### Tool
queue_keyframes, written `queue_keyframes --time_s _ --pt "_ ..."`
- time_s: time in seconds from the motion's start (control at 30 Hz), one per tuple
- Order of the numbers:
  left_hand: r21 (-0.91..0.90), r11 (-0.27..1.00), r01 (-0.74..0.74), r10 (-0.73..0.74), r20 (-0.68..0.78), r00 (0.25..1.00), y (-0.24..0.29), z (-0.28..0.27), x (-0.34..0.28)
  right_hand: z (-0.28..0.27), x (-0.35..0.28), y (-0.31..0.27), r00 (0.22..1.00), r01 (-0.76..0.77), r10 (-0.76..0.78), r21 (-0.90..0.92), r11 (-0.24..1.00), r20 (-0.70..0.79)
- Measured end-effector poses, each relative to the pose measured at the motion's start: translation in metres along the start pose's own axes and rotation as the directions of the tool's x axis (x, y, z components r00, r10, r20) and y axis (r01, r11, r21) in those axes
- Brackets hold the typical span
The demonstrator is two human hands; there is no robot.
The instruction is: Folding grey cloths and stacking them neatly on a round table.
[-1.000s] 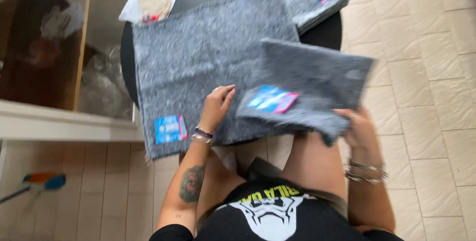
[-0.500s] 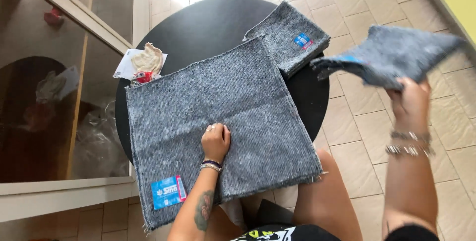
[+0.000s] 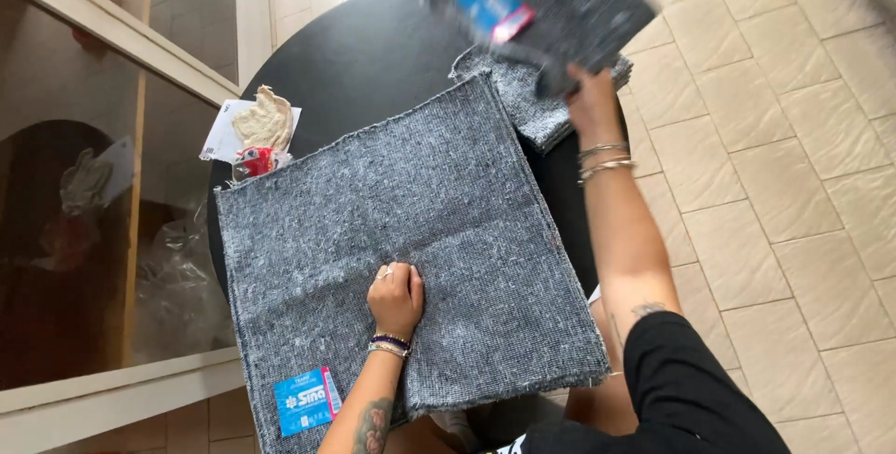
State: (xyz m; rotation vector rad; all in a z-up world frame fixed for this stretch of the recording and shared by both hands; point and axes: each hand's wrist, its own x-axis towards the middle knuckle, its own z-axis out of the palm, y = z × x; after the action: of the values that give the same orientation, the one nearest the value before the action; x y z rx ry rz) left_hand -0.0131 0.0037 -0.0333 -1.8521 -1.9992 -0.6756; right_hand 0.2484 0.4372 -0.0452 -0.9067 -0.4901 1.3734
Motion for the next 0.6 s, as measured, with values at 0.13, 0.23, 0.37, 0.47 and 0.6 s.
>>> queue_keyframes --time_s 0.13,0.23,0.37,0.47,0.6 --pt "0.003 1.000 -0.005 0.005 0.005 1.000 0.001 0.000 0.000 -0.068 0.024 0.121 0.999 -0.005 0.001 -0.116 0.993 -0.037" --pt "-0.001 1.000 0.014 -0.014 0.017 1.000 0.000 0.001 0.001 -0.049 -0.005 0.099 0.991 0.088 -0.106 -0.193 0.977 -0.085" --pt "-0.020 1.000 0.021 -0.021 0.020 1.000 0.001 -0.001 -0.001 -0.011 -0.032 0.050 0.945 0.320 -0.314 -0.463 0.826 0.093" --pt "-0.039 0.999 0.028 -0.027 0.017 0.999 0.001 -0.001 0.002 -0.018 -0.004 0.056 0.936 0.340 -0.340 -0.477 0.810 0.090" --pt "-0.043 0.998 0.035 -0.034 0.021 0.999 0.001 -0.001 -0.001 -0.058 0.042 0.107 0.977 0.129 -0.199 -0.540 0.832 -0.074"
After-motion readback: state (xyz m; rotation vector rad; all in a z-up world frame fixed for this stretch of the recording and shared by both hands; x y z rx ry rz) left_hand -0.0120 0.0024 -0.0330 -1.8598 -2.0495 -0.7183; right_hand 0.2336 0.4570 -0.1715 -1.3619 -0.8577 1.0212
